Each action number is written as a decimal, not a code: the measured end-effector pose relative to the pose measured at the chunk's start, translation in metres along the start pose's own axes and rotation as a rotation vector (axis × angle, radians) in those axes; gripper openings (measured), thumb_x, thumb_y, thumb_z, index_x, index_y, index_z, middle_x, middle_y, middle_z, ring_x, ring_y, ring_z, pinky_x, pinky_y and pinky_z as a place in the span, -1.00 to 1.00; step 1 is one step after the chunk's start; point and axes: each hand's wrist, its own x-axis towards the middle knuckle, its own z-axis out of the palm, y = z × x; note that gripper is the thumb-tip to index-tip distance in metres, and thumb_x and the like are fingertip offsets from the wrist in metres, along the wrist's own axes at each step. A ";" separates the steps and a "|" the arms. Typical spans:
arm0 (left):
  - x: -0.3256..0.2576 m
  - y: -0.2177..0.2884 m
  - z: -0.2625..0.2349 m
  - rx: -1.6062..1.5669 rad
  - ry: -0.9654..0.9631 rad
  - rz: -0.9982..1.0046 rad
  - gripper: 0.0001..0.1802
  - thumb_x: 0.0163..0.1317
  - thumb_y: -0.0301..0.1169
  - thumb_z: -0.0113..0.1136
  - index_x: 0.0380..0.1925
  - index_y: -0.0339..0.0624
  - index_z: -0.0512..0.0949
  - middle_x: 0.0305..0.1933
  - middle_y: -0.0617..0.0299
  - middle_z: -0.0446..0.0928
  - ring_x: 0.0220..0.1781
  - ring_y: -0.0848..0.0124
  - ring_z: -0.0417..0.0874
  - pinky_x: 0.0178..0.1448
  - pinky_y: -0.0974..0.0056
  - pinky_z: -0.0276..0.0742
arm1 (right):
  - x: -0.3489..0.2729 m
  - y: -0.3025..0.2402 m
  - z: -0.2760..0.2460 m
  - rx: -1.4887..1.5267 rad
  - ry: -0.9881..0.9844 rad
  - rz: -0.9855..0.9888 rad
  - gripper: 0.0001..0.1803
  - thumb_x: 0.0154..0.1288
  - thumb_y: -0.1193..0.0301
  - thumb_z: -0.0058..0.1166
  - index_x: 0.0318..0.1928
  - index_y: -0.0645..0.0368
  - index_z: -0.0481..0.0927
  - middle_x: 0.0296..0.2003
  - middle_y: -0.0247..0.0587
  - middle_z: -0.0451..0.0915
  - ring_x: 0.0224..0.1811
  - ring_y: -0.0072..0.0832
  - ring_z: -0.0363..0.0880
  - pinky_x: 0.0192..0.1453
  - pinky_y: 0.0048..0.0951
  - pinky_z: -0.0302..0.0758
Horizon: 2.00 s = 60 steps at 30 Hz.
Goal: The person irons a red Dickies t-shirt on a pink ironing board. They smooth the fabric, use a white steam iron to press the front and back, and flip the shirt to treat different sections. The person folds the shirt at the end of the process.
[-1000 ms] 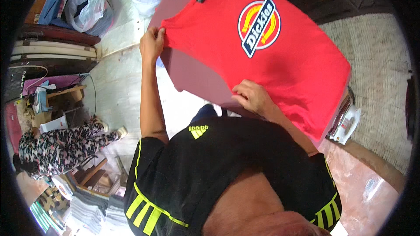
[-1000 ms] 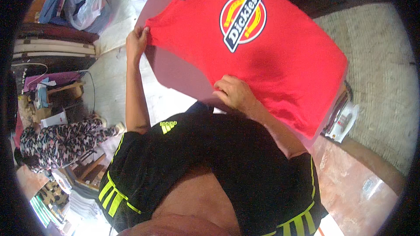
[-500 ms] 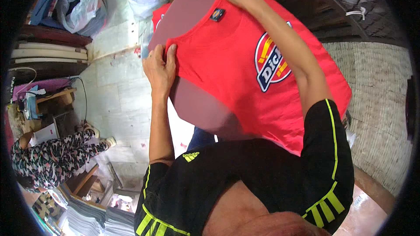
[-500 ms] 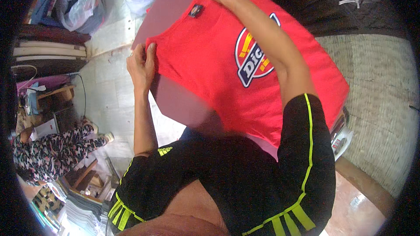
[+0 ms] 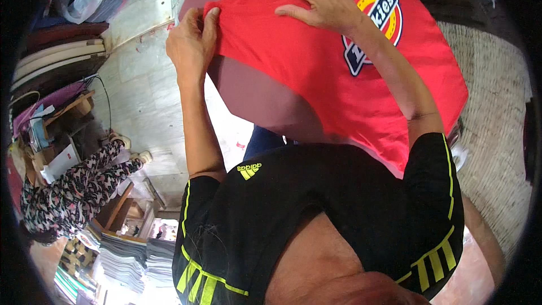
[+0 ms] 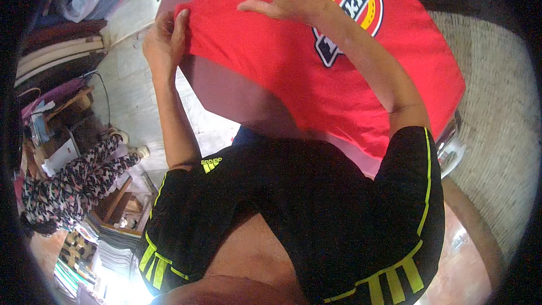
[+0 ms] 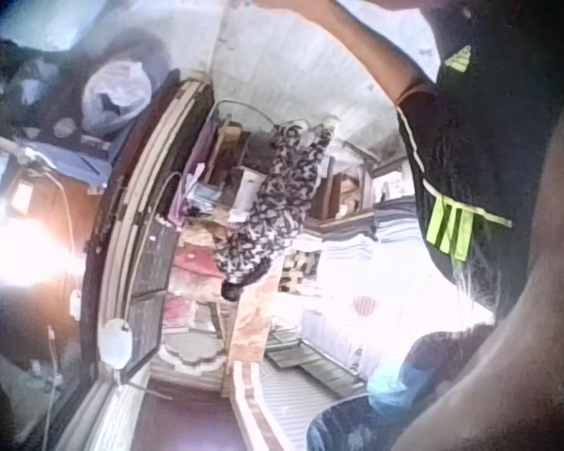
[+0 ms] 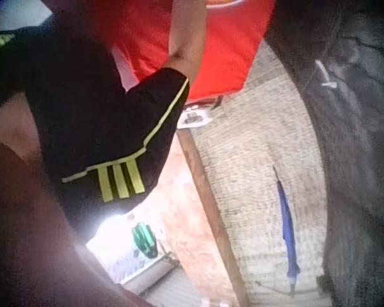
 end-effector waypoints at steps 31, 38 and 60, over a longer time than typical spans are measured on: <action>-0.202 0.111 0.034 -0.165 -0.223 1.129 -0.77 0.08 -0.65 0.23 -0.24 -0.18 0.64 -0.17 0.15 0.59 -0.05 0.15 0.58 0.01 0.10 0.51 | -0.450 -0.184 -0.081 -0.373 0.445 0.826 -0.77 0.25 0.32 0.25 -0.11 0.10 0.68 0.02 -0.20 0.56 0.10 -0.14 0.51 0.22 -0.17 0.45; -0.214 0.102 0.041 -0.140 -0.187 1.068 -0.77 0.16 -0.63 0.24 -0.18 -0.17 0.66 -0.11 0.09 0.58 -0.05 0.11 0.57 0.03 0.09 0.50 | -0.556 -0.233 -0.104 -0.526 0.735 1.346 -0.74 0.22 0.30 0.32 -0.20 0.21 0.64 -0.19 -0.03 0.59 -0.05 -0.06 0.54 0.09 -0.09 0.45; -0.173 0.140 0.004 -0.039 -0.673 1.128 -0.81 0.22 -0.30 0.29 -0.24 -0.14 0.66 -0.23 0.05 0.63 -0.14 0.04 0.63 -0.05 0.05 0.56 | -0.610 -0.218 -0.094 -0.235 0.802 1.372 -0.78 0.38 0.32 0.23 -0.11 0.21 0.60 -0.33 -0.35 0.57 -0.27 -0.58 0.45 -0.11 -0.50 0.45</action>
